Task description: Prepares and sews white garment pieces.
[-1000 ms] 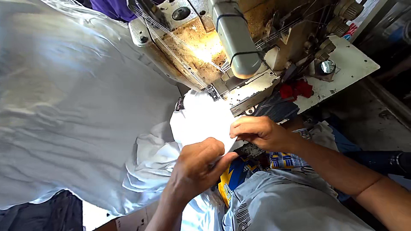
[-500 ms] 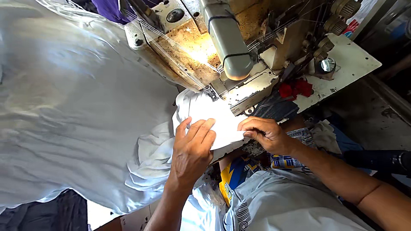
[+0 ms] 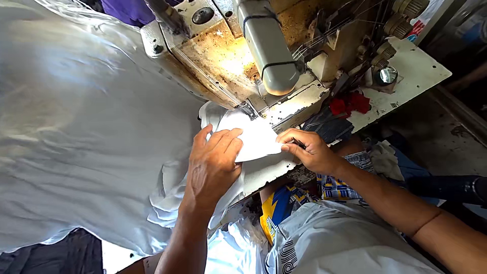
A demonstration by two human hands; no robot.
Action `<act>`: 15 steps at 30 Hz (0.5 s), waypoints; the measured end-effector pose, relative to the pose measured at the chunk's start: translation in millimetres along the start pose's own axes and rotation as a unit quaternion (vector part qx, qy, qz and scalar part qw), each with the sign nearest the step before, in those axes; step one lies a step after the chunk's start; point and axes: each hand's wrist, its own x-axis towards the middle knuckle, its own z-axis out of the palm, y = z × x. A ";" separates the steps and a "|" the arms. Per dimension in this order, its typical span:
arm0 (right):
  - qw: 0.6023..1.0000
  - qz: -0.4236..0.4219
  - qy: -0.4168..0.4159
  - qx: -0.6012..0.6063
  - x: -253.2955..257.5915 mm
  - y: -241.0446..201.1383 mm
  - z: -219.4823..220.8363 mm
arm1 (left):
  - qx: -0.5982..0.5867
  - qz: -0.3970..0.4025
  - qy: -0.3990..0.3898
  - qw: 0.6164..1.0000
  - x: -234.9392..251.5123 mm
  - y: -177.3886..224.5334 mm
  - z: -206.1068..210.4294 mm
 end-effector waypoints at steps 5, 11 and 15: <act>1.000 -0.008 0.010 -0.021 22.7 2.8 8.1 | -0.014 0.021 0.003 1.000 8.7 -19.8 -4.1; 0.999 -0.012 0.005 -0.030 34.4 3.7 9.0 | -0.040 -0.028 -0.082 0.995 6.2 -27.8 -36.1; 0.999 -0.015 0.000 -0.036 34.6 3.2 9.2 | -0.007 -0.070 -0.103 0.992 -11.6 -62.8 -57.0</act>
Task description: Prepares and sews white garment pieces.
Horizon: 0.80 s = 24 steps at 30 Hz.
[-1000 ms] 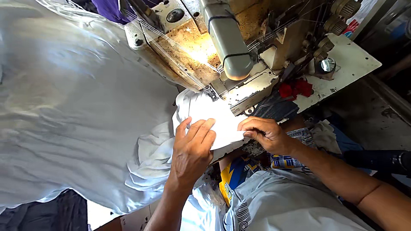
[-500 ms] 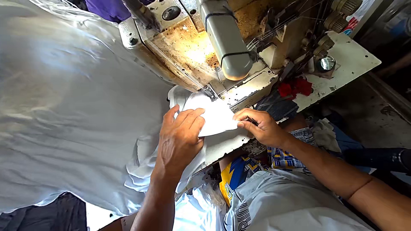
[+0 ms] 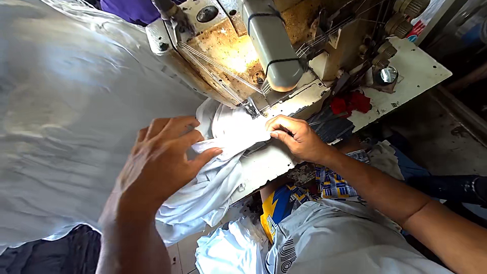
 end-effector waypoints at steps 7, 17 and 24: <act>0.991 -0.077 -0.112 -0.015 2.5 -8.2 -13.2 | -0.272 0.120 0.107 0.949 -21.1 62.1 -16.5; 0.994 -0.054 -0.099 -0.009 -59.2 -22.0 -15.7 | -0.074 0.074 0.181 0.978 -8.1 117.9 66.0; 0.998 0.006 -0.062 0.017 -74.3 -18.4 -16.2 | 0.026 0.047 0.185 0.981 -3.4 93.9 92.8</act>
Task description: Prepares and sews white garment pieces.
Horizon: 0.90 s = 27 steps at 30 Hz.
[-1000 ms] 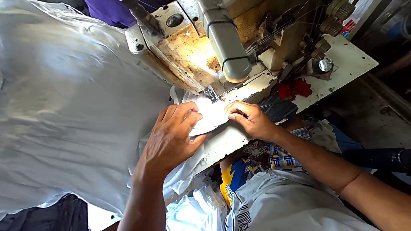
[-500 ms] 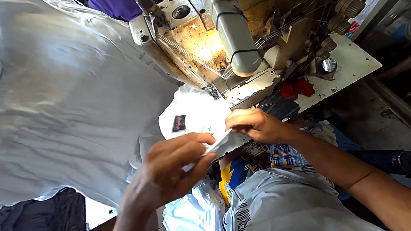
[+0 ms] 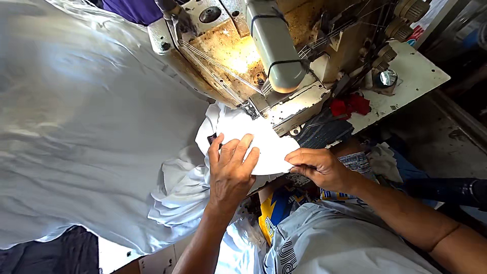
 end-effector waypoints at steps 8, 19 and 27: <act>0.999 0.026 0.028 0.025 0.5 3.2 0.1 | -0.013 0.017 -0.028 0.999 16.2 -7.2 -16.2; 0.997 0.017 0.067 0.025 52.0 17.1 10.1 | -0.051 0.058 -0.067 0.995 42.8 -61.6 -11.9; 0.998 0.006 0.051 0.037 69.9 19.3 6.0 | -0.057 -0.026 -0.180 0.982 38.9 -76.5 -71.3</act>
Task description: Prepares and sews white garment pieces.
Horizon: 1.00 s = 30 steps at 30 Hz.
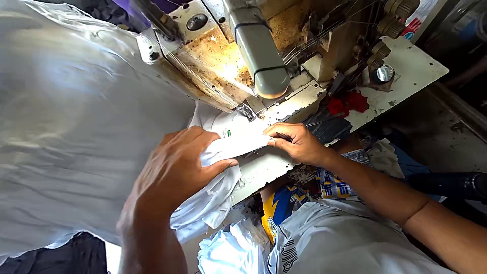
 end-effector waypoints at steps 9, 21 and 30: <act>0.980 -0.106 -0.162 -0.053 -19.1 -21.7 -14.0 | -0.292 0.136 0.048 0.945 -21.5 82.1 13.6; 0.992 -0.079 -0.043 -0.092 -58.9 -23.0 -13.1 | 0.051 0.011 0.216 0.975 -8.7 69.9 103.4; 0.999 -0.024 -0.018 -0.013 -66.3 -17.6 -12.9 | 0.037 0.061 0.136 0.988 -8.2 66.4 68.3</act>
